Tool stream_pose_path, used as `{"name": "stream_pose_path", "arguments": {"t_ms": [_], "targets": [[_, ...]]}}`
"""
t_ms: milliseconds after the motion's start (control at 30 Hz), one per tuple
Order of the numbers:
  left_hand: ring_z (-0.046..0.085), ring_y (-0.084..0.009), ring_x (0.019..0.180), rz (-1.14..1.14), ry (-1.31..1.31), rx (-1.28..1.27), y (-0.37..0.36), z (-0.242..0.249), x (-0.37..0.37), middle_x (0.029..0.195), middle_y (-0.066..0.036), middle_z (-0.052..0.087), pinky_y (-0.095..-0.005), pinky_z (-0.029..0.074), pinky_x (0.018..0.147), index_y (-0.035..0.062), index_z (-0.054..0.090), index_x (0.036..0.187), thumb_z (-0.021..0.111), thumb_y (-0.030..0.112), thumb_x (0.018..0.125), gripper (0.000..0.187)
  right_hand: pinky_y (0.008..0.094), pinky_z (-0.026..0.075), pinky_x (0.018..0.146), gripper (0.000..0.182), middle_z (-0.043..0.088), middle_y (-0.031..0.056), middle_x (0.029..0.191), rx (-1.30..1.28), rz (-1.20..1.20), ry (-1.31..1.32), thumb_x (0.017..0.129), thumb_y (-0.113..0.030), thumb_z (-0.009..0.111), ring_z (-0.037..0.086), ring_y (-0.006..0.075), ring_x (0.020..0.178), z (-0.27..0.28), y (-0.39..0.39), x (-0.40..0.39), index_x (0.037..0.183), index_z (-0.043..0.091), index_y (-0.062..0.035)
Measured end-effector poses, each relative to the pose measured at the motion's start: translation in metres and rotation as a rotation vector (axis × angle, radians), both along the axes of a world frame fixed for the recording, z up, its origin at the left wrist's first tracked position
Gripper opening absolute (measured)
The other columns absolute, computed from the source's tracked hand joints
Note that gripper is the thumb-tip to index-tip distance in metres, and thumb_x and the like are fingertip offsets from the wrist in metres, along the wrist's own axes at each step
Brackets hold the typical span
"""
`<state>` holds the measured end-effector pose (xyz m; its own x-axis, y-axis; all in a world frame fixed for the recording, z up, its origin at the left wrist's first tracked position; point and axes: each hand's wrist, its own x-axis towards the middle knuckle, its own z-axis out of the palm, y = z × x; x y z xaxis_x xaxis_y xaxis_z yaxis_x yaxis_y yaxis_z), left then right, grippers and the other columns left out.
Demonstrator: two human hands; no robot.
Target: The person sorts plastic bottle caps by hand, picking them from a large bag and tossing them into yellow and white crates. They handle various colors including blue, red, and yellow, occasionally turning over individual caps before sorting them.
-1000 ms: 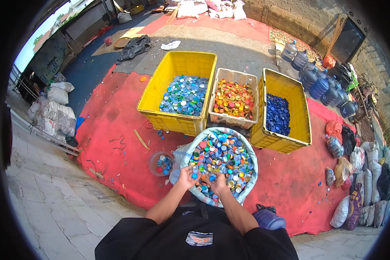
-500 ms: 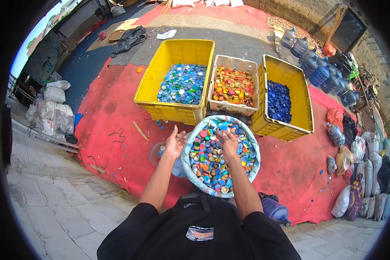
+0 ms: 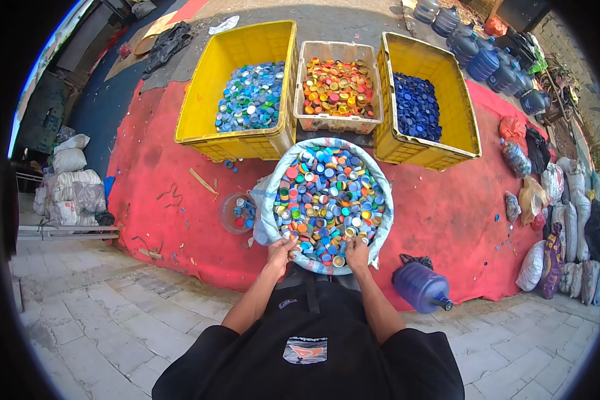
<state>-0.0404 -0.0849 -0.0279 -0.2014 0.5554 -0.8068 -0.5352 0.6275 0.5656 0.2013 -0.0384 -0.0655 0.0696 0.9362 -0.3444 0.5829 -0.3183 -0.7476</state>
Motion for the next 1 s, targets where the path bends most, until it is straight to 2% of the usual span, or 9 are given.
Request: {"name": "stream_pose_path", "arguments": {"t_ms": [67, 100, 167, 233, 367, 500, 633, 733, 1000], "targets": [[0.047, -0.0048, 0.051, -0.047, 0.067, -0.026, -0.003, 0.001, 0.007, 0.067, -0.002, 0.059, -0.0193, 0.038, 0.047, 0.0064, 0.059, 0.072, 0.075, 0.033, 0.082, 0.032, 0.0381, 0.049, 0.058, 0.019, 0.065, 0.0152, 0.069, 0.159, 0.047, -0.001, 0.088, -0.016, 0.059, 0.063, 0.0254, 0.059, -0.011, -0.005, -0.005, 0.089, 0.064, 0.0017], [0.047, -0.0052, 0.050, -0.048, 0.085, -0.038, -0.003, 0.005, 0.009, 0.066, -0.001, 0.058, -0.0198, 0.038, 0.046, 0.0066, 0.059, 0.071, 0.073, 0.036, 0.083, 0.035, 0.0409, 0.050, 0.066, 0.018, 0.066, 0.0165, 0.078, 0.104, 0.072, 0.005, 0.081, -0.006, 0.061, 0.064, 0.0302, 0.071, 0.000, -0.002, -0.010, 0.097, 0.062, 0.0011], [0.045, -0.0065, 0.048, -0.030, 0.107, -0.079, -0.006, -0.003, 0.011, 0.062, 0.000, 0.053, -0.0220, 0.038, 0.046, 0.0067, 0.057, 0.068, 0.066, 0.046, 0.087, 0.044, 0.0426, 0.049, 0.072, 0.022, 0.065, 0.0177, 0.083, 0.250, 0.228, -0.090, 0.078, -0.005, 0.062, 0.062, 0.0331, 0.079, 0.005, 0.002, -0.014, 0.099, 0.060, 0.0010], [0.044, -0.0071, 0.047, -0.023, 0.112, -0.091, -0.008, -0.003, 0.013, 0.061, 0.000, 0.051, -0.0225, 0.037, 0.046, 0.0064, 0.057, 0.068, 0.064, 0.046, 0.088, 0.045, 0.0447, 0.046, 0.082, 0.030, 0.061, 0.0191, 0.094, 0.281, 0.349, -0.135, 0.073, -0.004, 0.066, 0.057, 0.0375, 0.092, 0.009, 0.007, -0.022, 0.101, 0.057, 0.0004], [0.042, -0.0079, 0.045, -0.050, 0.098, -0.069, -0.013, -0.011, 0.011, 0.054, 0.002, 0.043, -0.0239, 0.038, 0.047, 0.0052, 0.055, 0.071, 0.066, 0.048, 0.086, 0.047, 0.0443, 0.043, 0.082, 0.042, 0.057, 0.0161, 0.101, 0.338, 0.525, -0.191, 0.071, -0.006, 0.071, 0.053, 0.0358, 0.096, 0.020, 0.018, -0.042, 0.109, 0.054, -0.0010], [0.041, -0.0076, 0.047, -0.082, 0.139, -0.058, -0.014, -0.008, 0.011, 0.053, 0.002, 0.042, -0.0236, 0.035, 0.050, 0.0053, 0.059, 0.074, 0.063, 0.043, 0.089, 0.041, 0.0432, 0.040, 0.086, 0.051, 0.056, 0.0132, 0.106, 0.350, 0.626, -0.257, 0.070, -0.006, 0.070, 0.051, 0.0317, 0.101, 0.020, 0.025, -0.059, 0.118, 0.052, -0.0049], [0.044, -0.0053, 0.056, -0.116, 0.166, -0.045, -0.016, -0.012, 0.007, 0.065, 0.001, 0.054, -0.0227, 0.038, 0.050, 0.0040, 0.063, 0.076, 0.059, 0.036, 0.093, 0.037, 0.0428, 0.040, 0.087, 0.048, 0.057, 0.0119, 0.105, 0.353, 0.649, -0.273, 0.073, -0.004, 0.067, 0.051, 0.0308, 0.103, 0.008, 0.028, -0.066, 0.119, 0.052, -0.0072], [0.046, -0.0051, 0.058, -0.127, 0.187, -0.058, -0.015, -0.015, 0.006, 0.066, 0.001, 0.055, -0.0226, 0.039, 0.051, 0.0033, 0.063, 0.078, 0.060, 0.033, 0.093, 0.033, 0.0426, 0.040, 0.087, 0.047, 0.058, 0.0119, 0.103, 0.353, 0.636, -0.277, 0.072, -0.002, 0.066, 0.052, 0.0308, 0.102, 0.002, 0.028, -0.068, 0.117, 0.054, -0.0072], [0.053, -0.0093, 0.061, -0.246, 0.398, 0.063, -0.005, -0.031, 0.011, 0.070, -0.001, 0.060, -0.0266, 0.043, 0.057, 0.0011, 0.063, 0.084, 0.064, 0.021, 0.089, 0.021, 0.0455, 0.046, 0.079, 0.041, 0.056, 0.0200, 0.100, 0.258, 0.400, -0.013, 0.073, 0.001, 0.065, 0.056, 0.0408, 0.093, 0.017, 0.032, -0.056, 0.113, 0.054, -0.0019]]}}
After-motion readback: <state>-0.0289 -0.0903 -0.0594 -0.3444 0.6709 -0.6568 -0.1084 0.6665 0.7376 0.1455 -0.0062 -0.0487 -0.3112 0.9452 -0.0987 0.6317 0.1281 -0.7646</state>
